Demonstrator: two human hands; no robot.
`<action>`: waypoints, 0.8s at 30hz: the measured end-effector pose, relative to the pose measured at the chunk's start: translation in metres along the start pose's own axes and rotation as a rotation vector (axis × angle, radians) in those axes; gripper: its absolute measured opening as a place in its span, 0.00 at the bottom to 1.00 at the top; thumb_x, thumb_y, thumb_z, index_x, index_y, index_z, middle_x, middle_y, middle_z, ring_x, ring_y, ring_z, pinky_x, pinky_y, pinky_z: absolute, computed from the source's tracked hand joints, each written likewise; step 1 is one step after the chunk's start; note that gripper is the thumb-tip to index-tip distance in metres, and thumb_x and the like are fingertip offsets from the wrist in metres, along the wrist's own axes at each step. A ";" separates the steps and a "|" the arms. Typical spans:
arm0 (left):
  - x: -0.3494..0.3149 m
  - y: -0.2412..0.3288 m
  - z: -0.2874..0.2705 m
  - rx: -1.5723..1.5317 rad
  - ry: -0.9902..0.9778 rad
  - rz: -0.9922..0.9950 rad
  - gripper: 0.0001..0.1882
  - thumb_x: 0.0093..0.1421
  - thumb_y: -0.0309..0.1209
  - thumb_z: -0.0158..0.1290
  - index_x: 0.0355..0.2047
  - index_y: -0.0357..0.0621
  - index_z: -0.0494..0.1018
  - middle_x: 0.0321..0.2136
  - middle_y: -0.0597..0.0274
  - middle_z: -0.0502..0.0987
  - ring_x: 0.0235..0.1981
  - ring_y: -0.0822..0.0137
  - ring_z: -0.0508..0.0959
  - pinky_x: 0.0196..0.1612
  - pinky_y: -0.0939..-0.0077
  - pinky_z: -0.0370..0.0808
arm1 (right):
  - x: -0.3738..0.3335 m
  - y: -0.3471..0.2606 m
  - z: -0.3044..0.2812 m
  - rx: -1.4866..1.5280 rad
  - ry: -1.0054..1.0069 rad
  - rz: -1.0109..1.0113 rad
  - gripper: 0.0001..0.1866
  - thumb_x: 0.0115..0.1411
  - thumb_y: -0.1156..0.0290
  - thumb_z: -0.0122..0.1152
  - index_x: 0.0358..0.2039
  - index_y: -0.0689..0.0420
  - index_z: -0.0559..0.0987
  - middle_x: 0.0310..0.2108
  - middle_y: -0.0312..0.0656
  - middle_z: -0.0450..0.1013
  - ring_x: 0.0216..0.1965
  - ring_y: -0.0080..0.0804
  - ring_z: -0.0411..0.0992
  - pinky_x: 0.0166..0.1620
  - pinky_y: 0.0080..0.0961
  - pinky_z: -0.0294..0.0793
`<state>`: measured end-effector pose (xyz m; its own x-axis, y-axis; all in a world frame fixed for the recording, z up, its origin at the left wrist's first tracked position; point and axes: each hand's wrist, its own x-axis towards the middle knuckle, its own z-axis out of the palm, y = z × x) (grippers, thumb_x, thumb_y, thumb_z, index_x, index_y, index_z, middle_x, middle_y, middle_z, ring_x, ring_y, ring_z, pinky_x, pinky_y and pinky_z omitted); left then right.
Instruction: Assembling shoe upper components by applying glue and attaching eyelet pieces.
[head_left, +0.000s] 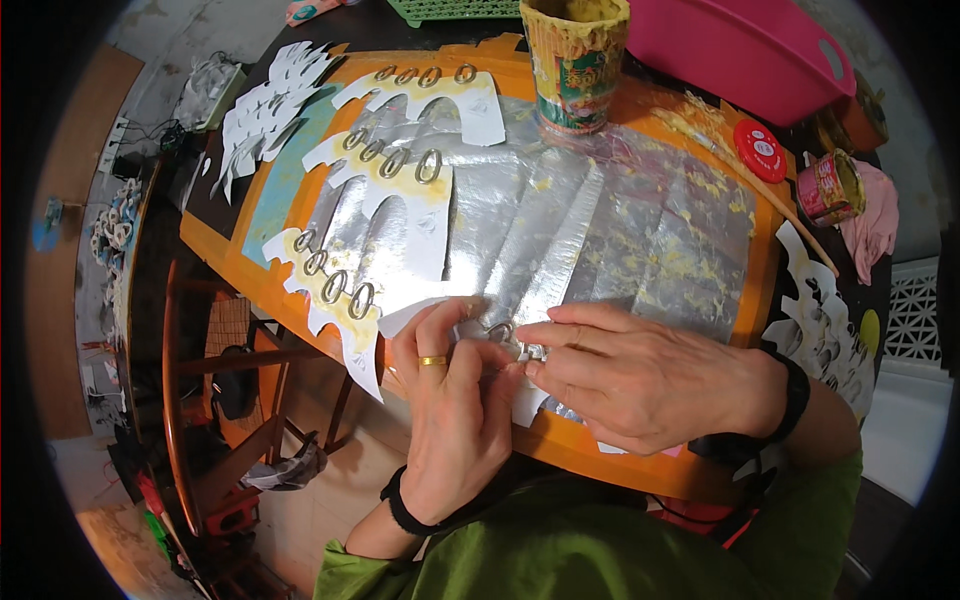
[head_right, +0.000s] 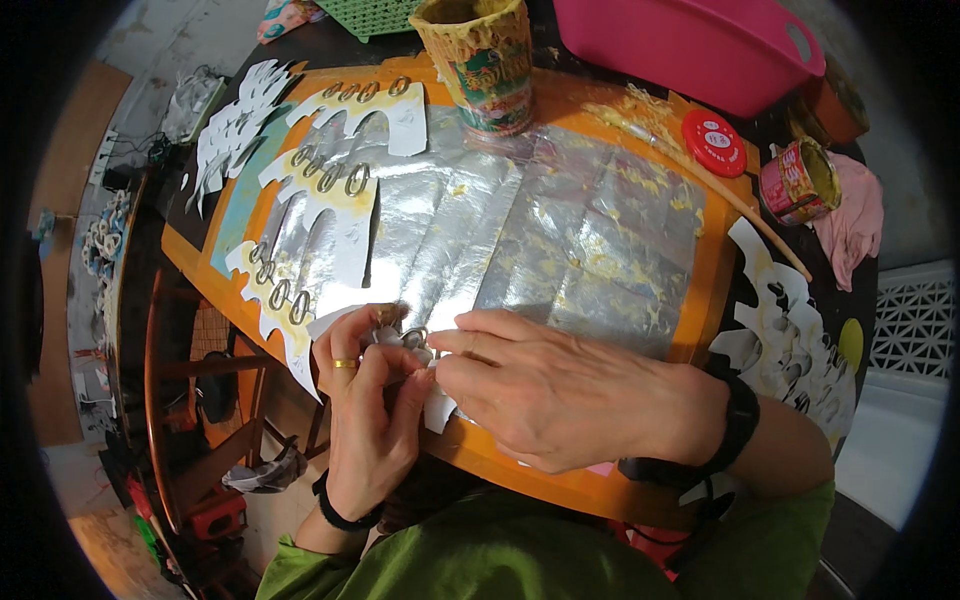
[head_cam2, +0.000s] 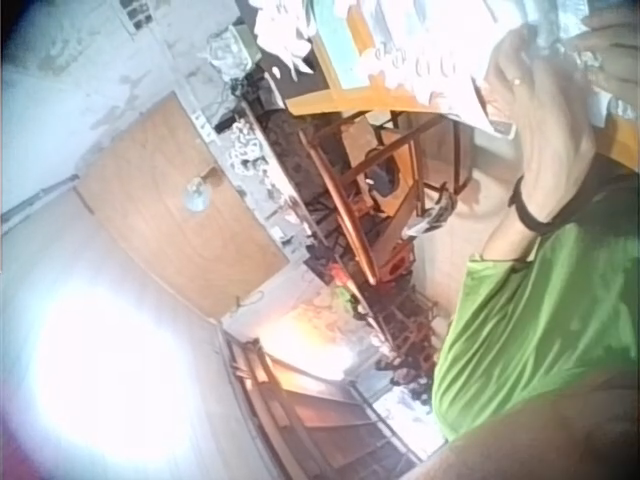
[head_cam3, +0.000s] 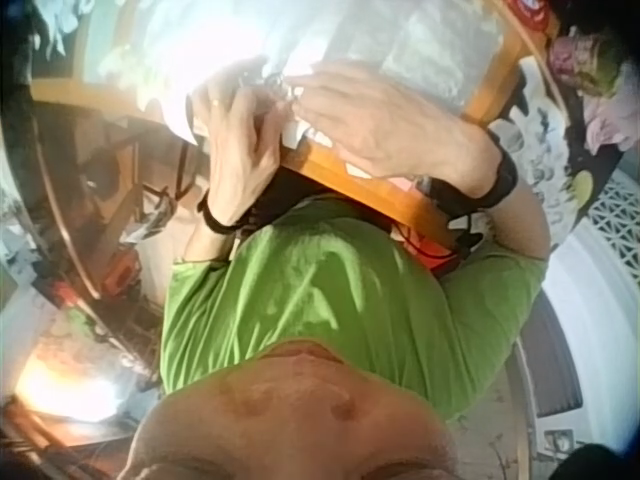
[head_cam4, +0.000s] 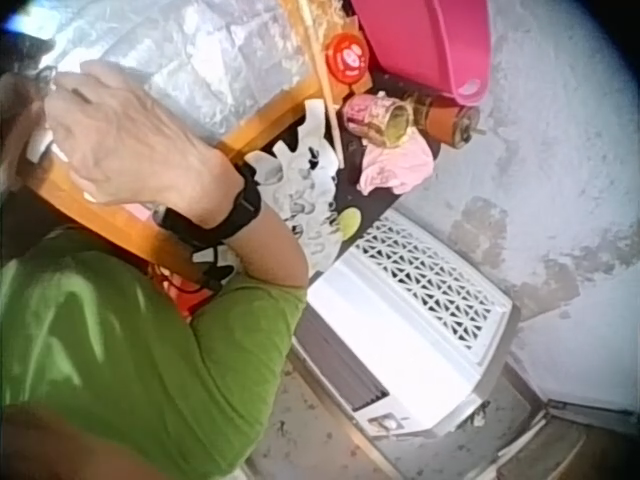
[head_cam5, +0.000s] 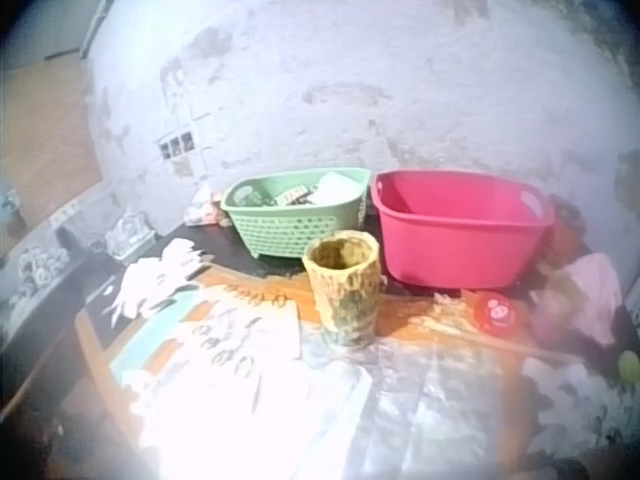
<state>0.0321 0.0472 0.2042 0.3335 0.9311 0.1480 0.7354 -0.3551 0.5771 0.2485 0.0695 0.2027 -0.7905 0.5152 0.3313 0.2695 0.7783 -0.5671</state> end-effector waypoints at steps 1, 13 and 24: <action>-0.001 0.000 0.002 0.000 -0.004 0.000 0.08 0.54 0.22 0.60 0.33 0.39 0.72 0.55 0.45 0.65 0.57 0.46 0.62 0.61 0.52 0.58 | 0.000 0.000 -0.001 -0.024 -0.038 0.011 0.17 0.50 0.75 0.61 0.40 0.71 0.75 0.45 0.53 0.71 0.58 0.47 0.67 0.63 0.41 0.63; -0.003 -0.006 0.015 0.188 0.065 0.107 0.10 0.52 0.21 0.58 0.33 0.38 0.69 0.53 0.43 0.62 0.56 0.41 0.62 0.59 0.48 0.58 | 0.000 -0.007 0.006 -0.049 -0.049 0.104 0.14 0.51 0.76 0.59 0.37 0.70 0.75 0.39 0.49 0.70 0.50 0.46 0.67 0.52 0.39 0.66; 0.001 -0.008 0.030 -0.301 0.385 -0.037 0.17 0.44 0.21 0.65 0.33 0.44 0.71 0.47 0.49 0.69 0.52 0.47 0.66 0.56 0.50 0.60 | 0.003 -0.009 0.011 -0.180 0.090 0.039 0.11 0.50 0.77 0.58 0.32 0.72 0.76 0.34 0.50 0.70 0.47 0.47 0.70 0.54 0.41 0.66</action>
<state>0.0447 0.0482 0.1755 0.0257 0.9261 0.3764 0.5205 -0.3338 0.7859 0.2379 0.0598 0.2002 -0.7277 0.5695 0.3823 0.3989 0.8048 -0.4396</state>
